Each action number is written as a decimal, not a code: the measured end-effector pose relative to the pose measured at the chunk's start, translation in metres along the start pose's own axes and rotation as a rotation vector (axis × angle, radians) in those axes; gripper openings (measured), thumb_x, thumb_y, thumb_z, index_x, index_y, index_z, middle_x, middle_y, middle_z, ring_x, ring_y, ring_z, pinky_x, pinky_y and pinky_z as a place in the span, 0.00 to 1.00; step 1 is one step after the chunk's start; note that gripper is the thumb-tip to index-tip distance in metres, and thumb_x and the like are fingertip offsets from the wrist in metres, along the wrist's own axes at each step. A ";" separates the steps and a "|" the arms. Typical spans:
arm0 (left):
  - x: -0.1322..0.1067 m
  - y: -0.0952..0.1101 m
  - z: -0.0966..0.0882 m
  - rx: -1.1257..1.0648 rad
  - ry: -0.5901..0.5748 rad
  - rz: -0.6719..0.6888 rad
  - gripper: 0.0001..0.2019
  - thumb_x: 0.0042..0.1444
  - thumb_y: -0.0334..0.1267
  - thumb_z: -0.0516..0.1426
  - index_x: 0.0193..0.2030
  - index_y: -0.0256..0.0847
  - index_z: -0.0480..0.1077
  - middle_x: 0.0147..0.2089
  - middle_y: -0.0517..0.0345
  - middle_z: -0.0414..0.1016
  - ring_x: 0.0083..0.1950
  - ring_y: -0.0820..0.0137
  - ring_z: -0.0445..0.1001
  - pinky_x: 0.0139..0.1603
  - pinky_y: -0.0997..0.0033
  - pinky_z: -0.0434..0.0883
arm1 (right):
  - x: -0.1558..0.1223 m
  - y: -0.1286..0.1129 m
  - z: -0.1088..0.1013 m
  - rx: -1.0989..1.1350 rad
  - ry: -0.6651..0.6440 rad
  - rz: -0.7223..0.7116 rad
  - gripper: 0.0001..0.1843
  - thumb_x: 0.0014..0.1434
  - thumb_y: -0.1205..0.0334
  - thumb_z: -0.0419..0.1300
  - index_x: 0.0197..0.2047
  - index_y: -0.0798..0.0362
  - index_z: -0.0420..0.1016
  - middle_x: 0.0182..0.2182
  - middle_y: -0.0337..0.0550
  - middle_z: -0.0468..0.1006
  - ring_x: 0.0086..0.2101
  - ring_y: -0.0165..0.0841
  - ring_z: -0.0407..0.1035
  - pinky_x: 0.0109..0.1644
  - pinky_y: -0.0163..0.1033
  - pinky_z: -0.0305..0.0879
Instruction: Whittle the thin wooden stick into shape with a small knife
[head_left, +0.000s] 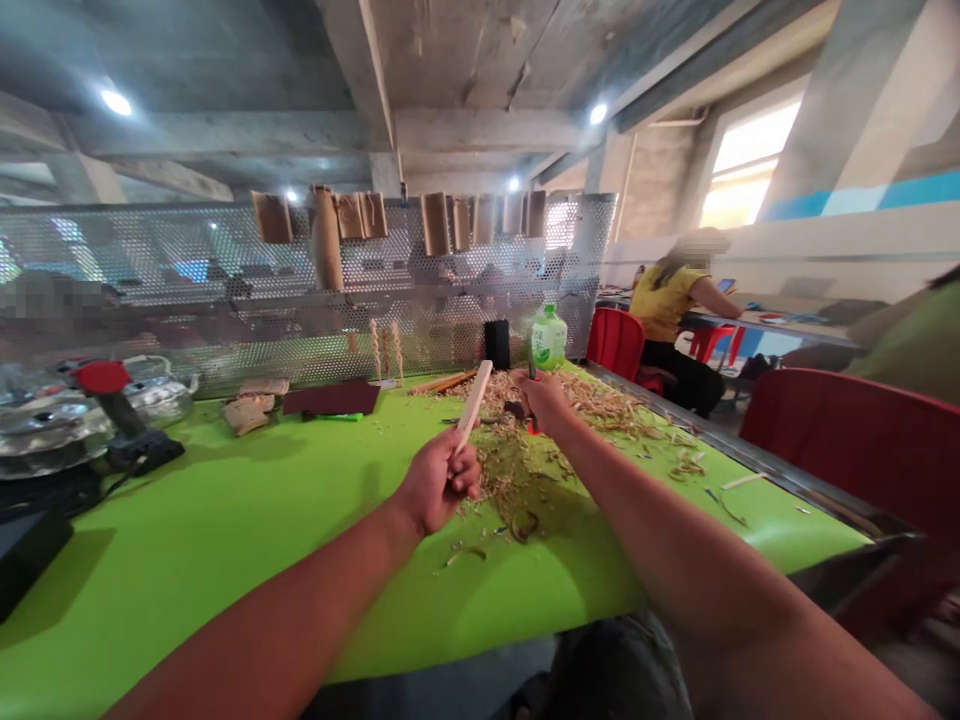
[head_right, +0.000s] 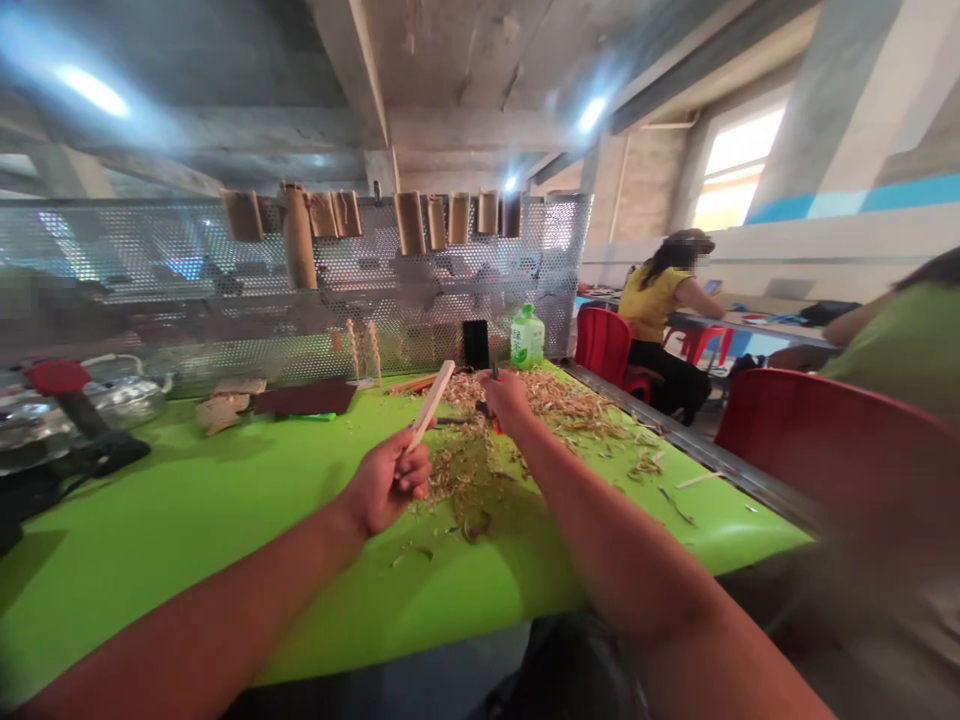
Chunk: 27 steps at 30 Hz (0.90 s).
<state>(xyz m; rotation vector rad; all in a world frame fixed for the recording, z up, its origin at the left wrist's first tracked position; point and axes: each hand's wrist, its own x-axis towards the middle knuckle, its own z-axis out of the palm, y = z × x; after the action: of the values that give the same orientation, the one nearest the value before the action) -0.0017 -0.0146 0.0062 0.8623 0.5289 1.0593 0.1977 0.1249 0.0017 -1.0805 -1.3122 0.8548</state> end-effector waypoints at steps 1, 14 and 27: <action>0.002 0.002 -0.003 -0.002 0.016 0.007 0.13 0.62 0.40 0.53 0.51 0.40 0.64 0.19 0.72 0.50 0.15 0.79 0.50 0.16 0.79 0.64 | -0.005 -0.003 0.009 0.160 -0.063 0.029 0.17 0.56 0.44 0.58 0.35 0.50 0.69 0.13 0.27 0.55 0.14 0.27 0.50 0.18 0.32 0.48; 0.003 -0.009 -0.007 0.353 -0.061 -0.020 0.14 0.55 0.40 0.59 0.45 0.40 0.63 0.25 0.70 0.61 0.15 0.83 0.50 0.13 0.80 0.59 | -0.029 -0.024 0.032 0.415 -0.206 0.195 0.21 0.52 0.48 0.64 0.25 0.49 0.57 0.15 0.27 0.55 0.14 0.23 0.46 0.17 0.31 0.45; 0.013 0.012 -0.011 0.263 0.163 0.181 0.10 0.45 0.31 0.56 0.35 0.42 0.60 0.24 0.70 0.55 0.18 0.82 0.54 0.17 0.80 0.58 | -0.077 -0.040 0.059 -1.220 -0.253 -0.311 0.16 0.64 0.61 0.48 0.46 0.47 0.77 0.37 0.46 0.82 0.37 0.36 0.74 0.38 0.35 0.59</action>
<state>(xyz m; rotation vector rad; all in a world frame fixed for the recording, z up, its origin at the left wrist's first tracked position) -0.0107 0.0033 0.0100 1.0755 0.7496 1.2504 0.1278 0.0478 0.0121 -1.6192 -2.2315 -0.1577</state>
